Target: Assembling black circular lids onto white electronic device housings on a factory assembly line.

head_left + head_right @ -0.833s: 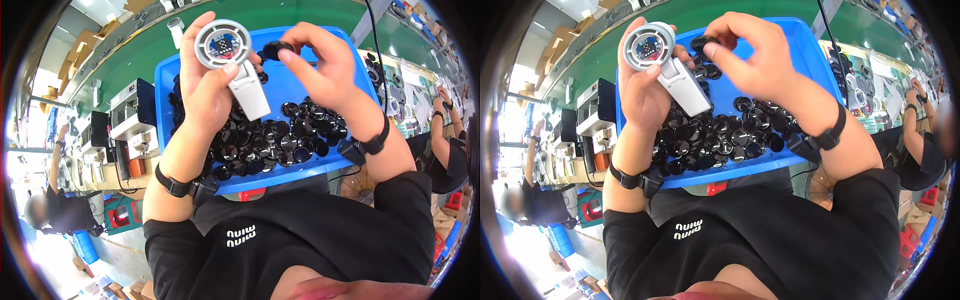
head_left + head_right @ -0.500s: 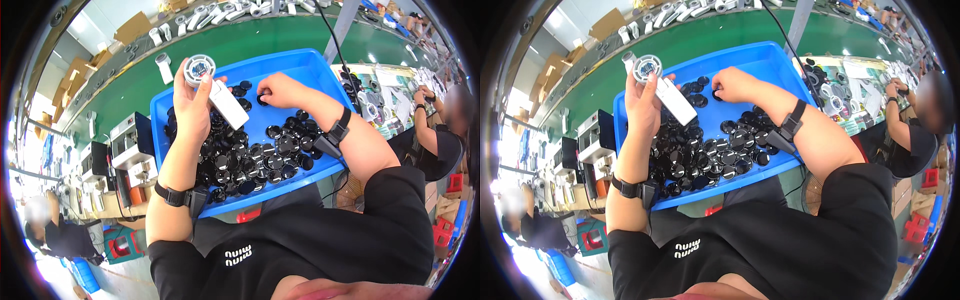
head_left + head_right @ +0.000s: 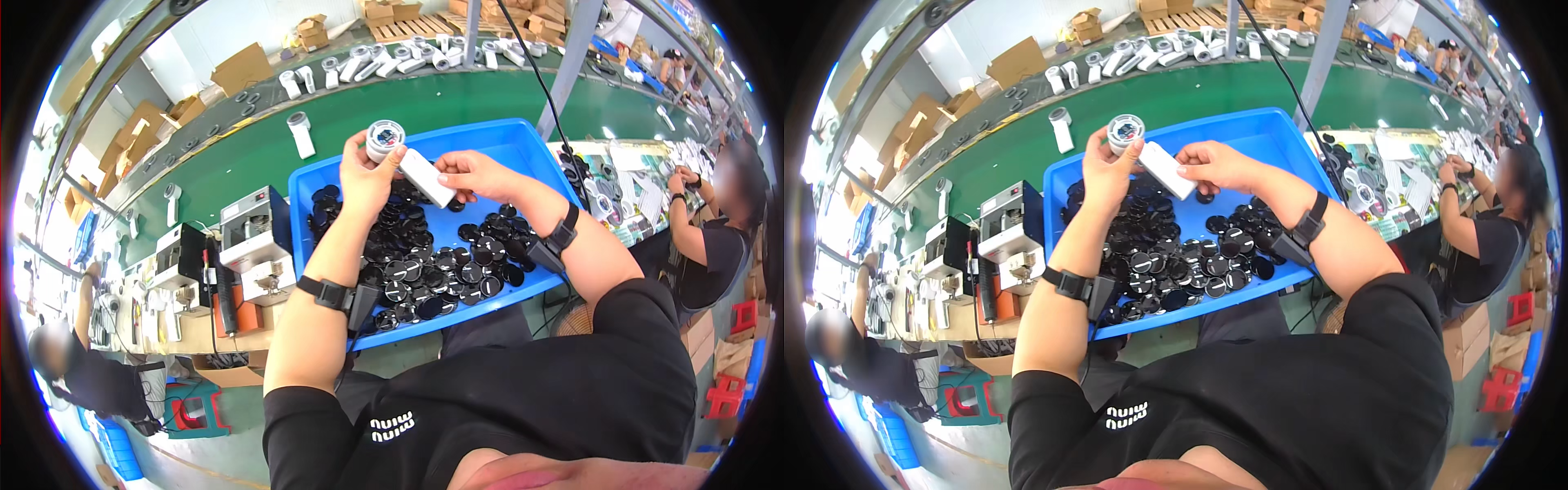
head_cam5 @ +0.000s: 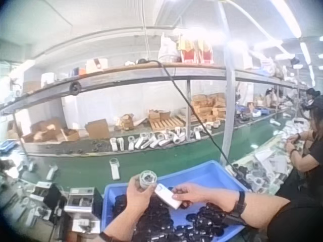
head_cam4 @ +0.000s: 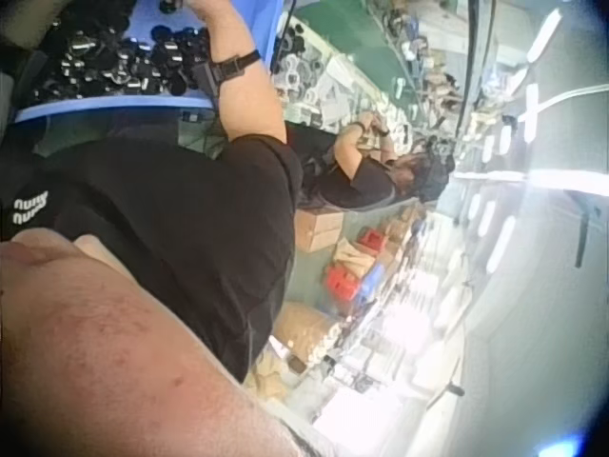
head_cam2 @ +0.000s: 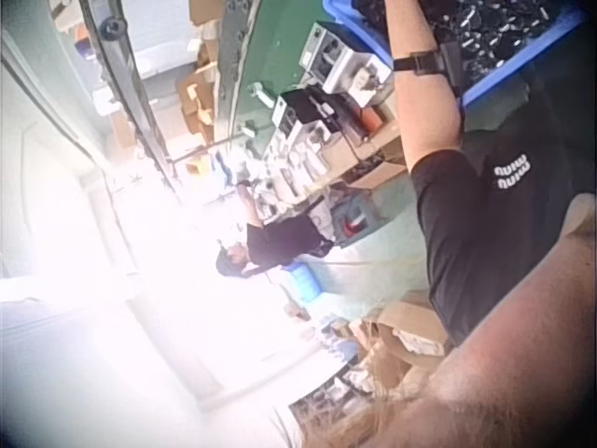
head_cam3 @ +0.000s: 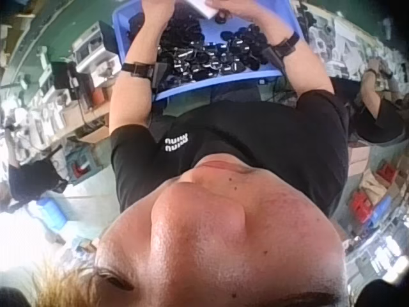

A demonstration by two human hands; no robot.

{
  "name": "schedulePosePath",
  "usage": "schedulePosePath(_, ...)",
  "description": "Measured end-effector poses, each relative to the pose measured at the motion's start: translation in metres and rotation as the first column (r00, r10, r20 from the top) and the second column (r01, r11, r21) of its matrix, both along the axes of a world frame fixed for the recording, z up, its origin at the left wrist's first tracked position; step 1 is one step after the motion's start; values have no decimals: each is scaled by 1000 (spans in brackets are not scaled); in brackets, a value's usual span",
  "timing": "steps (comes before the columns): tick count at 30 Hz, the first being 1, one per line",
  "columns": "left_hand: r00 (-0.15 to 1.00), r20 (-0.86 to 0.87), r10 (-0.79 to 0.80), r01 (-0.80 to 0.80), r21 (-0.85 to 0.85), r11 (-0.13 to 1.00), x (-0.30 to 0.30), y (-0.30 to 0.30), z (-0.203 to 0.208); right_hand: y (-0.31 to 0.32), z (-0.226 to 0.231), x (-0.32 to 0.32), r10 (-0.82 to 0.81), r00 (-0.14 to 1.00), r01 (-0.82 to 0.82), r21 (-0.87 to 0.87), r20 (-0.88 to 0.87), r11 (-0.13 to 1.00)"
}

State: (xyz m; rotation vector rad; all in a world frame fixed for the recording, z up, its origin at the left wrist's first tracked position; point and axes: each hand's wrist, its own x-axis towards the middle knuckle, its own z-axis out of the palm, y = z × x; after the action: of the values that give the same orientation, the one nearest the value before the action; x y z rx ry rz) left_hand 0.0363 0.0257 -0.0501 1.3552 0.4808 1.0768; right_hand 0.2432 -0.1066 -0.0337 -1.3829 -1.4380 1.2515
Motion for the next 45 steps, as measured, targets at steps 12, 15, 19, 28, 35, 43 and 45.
schedulePosePath(12,965,-164,205,-93,518,850,-20,18,12,4,12,9,-250,945,242,-60,-213,968)
schedulePosePath(15,941,-188,282,-72,701,709,-21,15,12,7,1,13,-260,960,254,-69,-106,965)
schedulePosePath(19,939,-244,241,-38,626,779,-14,12,4,8,-12,17,-235,968,230,-54,-90,972)
schedulePosePath(28,995,13,-103,102,84,991,-7,0,5,2,-9,3,-132,984,146,120,-122,982)
schedulePosePath(35,967,-139,214,-69,666,743,-11,10,7,2,-9,17,-190,971,200,56,-147,978)
schedulePosePath(43,976,134,-172,180,-44,983,-6,0,-1,-4,-3,-6,-168,972,187,114,-164,976)
schedulePosePath(45,1000,-3,2,-1,246,969,-9,2,0,-3,-1,-4,-224,967,236,98,-118,967)
